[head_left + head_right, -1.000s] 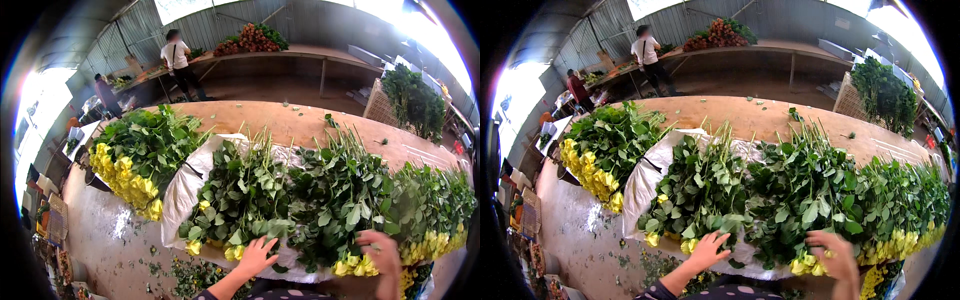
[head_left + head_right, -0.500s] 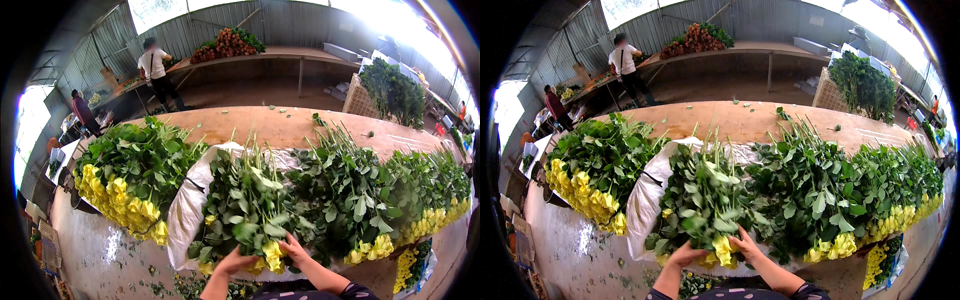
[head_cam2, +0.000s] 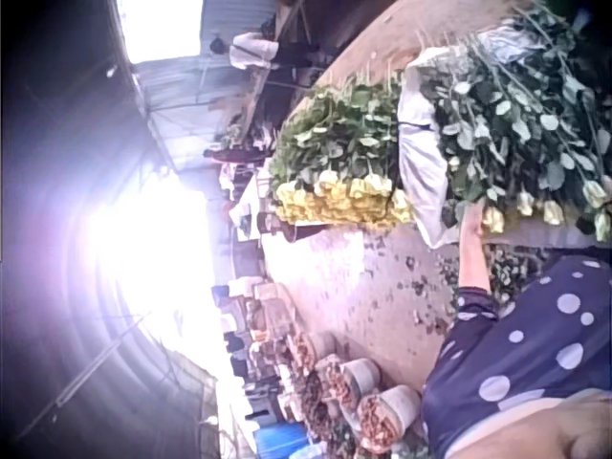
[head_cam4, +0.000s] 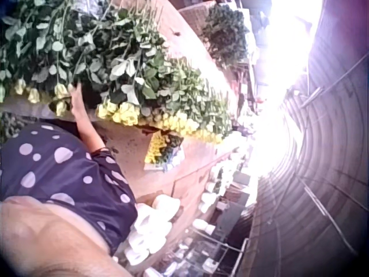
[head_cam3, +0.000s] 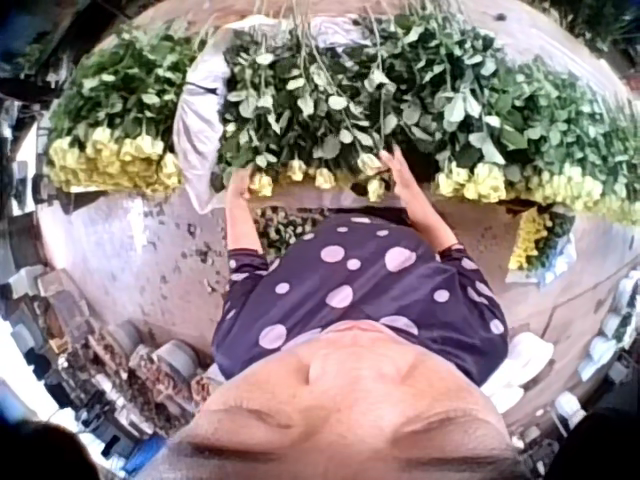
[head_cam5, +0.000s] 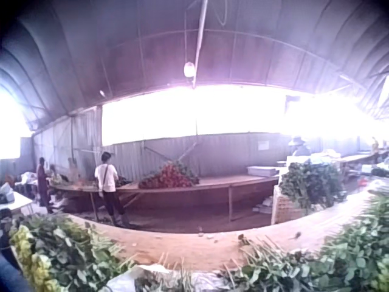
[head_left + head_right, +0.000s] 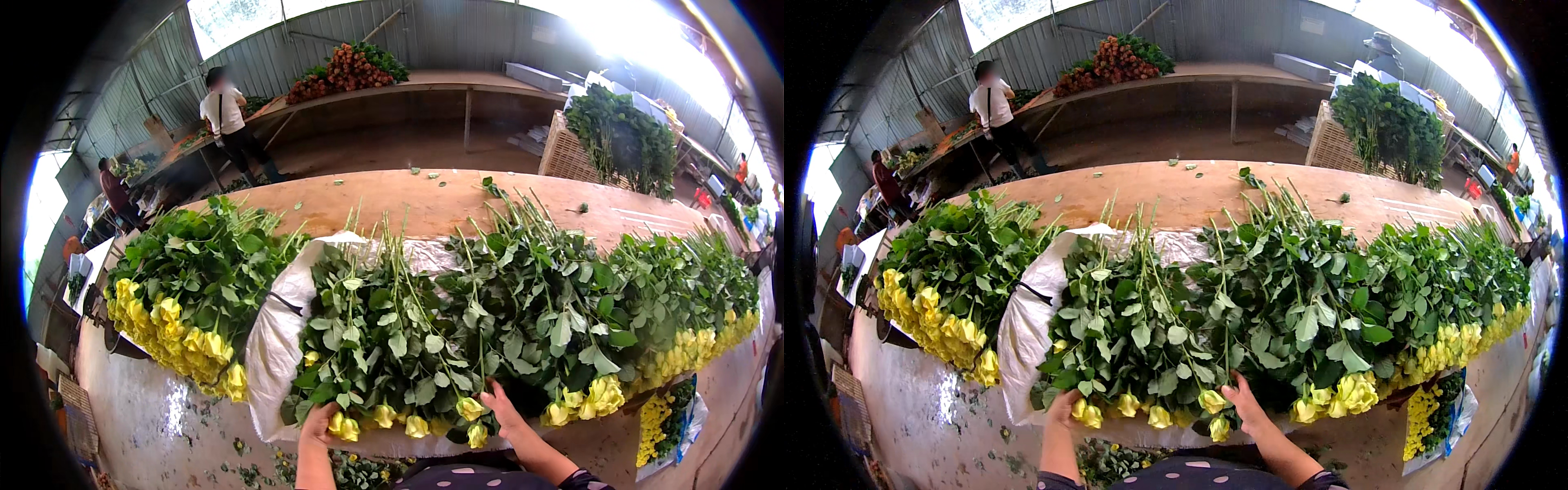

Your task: The person repeatedly picks up yellow roses from a table, removes leaves from the stems by hand, and places the trimmed stems back on the table. The process is continuous and repetitive throughout the clip.

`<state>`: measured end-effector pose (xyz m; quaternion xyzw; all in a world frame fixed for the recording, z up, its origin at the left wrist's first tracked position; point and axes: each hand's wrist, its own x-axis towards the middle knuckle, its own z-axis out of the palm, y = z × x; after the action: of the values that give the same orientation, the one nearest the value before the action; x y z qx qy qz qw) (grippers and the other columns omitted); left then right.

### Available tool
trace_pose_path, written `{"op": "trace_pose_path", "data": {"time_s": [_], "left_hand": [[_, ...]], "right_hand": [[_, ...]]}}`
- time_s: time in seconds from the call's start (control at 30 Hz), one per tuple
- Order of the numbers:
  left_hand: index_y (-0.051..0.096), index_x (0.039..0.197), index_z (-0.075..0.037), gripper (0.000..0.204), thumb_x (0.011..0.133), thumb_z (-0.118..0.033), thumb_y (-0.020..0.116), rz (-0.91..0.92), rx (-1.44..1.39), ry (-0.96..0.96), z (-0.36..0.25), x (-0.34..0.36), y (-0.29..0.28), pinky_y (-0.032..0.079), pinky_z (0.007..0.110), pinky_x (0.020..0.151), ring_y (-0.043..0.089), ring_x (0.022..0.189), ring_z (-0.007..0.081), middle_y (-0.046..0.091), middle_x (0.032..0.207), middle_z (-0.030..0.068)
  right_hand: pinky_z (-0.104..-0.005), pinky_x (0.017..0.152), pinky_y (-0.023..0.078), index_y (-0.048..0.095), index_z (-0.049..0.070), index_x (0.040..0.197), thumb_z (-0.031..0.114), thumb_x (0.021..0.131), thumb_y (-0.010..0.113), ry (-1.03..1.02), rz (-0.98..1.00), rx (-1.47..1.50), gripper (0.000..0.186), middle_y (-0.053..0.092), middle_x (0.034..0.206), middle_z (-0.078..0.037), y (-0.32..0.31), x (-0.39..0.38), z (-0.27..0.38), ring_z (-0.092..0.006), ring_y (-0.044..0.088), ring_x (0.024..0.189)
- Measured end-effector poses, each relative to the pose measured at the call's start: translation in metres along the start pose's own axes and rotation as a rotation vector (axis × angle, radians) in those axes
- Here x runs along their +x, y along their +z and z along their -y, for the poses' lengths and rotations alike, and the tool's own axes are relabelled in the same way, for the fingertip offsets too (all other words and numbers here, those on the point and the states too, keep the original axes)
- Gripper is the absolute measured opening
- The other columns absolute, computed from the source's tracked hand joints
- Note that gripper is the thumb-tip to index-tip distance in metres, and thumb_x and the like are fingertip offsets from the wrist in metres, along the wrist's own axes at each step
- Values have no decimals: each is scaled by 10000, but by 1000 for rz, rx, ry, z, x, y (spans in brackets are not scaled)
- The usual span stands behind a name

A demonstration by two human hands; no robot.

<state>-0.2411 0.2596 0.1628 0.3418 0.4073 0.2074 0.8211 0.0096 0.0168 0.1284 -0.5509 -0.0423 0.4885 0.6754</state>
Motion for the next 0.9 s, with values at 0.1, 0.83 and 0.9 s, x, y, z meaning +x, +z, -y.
{"op": "trace_pose_path", "data": {"time_s": [0.1, 0.83, 0.9], "left_hand": [[437, 1063, -29, 376, 713, -88, 562, -487, 1164, 396, 1, -5, 7, 405, 324, 770, 508, 887, 233, 518, 991, 119], [116, 1259, -121, 870, 627, -427, 629, -355, 1375, 256, 71, 24, 60, 321, 436, 855, 386, 1017, 412, 373, 1115, 275], [124, 1256, -127, 869, 615, -405, 640, -287, 1349, 178, 65, 31, 61, 339, 428, 841, 423, 990, 392, 431, 1076, 247]], "right_hand": [[-316, 909, 274, 162, 88, 1276, 137, 737, 570, -7, -15, 89, 678, 416, 1131, -105, -15, -8, 2, -201, 389, 1037], [-379, 841, 347, 370, 32, 1131, 78, 696, 504, -778, -91, -1239, 458, 448, 1046, -181, 12, -13, 18, -340, 422, 968], [-370, 806, 378, 353, 20, 1146, 90, 689, 504, -721, -76, -1217, 486, 486, 996, -185, 25, 15, 1, -336, 441, 954]]}}
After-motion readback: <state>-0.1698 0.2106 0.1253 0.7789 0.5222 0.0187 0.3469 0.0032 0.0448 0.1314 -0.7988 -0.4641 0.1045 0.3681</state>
